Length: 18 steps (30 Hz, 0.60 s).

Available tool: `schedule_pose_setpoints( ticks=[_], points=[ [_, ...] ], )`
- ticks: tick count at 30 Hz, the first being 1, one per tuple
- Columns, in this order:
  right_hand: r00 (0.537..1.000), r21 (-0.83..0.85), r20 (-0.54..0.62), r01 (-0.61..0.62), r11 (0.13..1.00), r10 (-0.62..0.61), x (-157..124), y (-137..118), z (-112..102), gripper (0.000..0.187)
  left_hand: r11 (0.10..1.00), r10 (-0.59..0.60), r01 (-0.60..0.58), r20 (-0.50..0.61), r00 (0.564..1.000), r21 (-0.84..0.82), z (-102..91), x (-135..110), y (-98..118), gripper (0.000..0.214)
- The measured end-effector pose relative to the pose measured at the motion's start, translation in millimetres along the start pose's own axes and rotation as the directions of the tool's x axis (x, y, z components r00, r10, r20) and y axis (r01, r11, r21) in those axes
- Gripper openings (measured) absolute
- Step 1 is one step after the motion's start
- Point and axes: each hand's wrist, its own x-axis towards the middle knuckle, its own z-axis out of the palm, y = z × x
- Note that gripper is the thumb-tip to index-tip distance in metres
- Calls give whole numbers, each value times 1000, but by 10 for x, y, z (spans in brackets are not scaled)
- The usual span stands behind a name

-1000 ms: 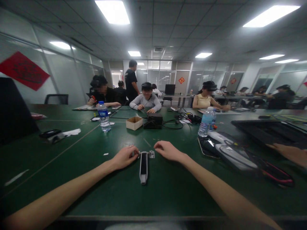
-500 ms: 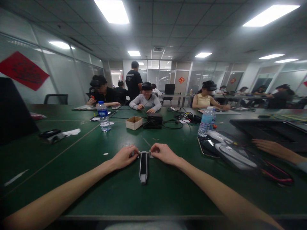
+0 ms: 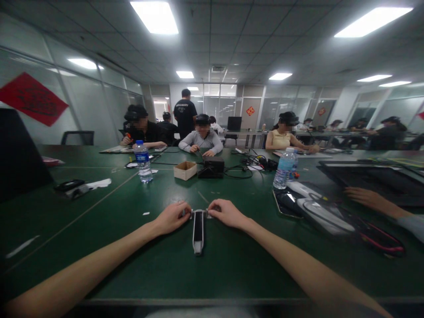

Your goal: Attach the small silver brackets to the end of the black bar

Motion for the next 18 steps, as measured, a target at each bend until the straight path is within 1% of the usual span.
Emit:
schedule_pose_setpoints(
  ticks=[4, 9, 11, 14, 18],
  points=[
    [1000, -22, -4, 19, 1000, -19, -2, -16, 10, 17, 1000, -4, 4, 7, 1000, 4, -1, -3, -5, 10],
    [999, -16, -41, -8, 1000, 7, -2, -49, 34, 14, 1000, -10, 10, 18, 1000, 7, -4, -2, 0, 11],
    [999, -14, -48, 4, 1000, -5, -1, -40, 37, 13, 1000, -9, 9, 14, 1000, 2, -2, -4, -3, 11],
    [999, -37, -21, 36, 999, -37, -7, -33, 27, 17, 1000, -7, 7, 12, 1000, -4, 2, -8, -9, 12],
    [1000, -16, 7, 17, 1000, -17, -21, -62, 10, 17, 1000, -11, 11, 13, 1000, 1, 3, -9, -14, 12]
  ],
)
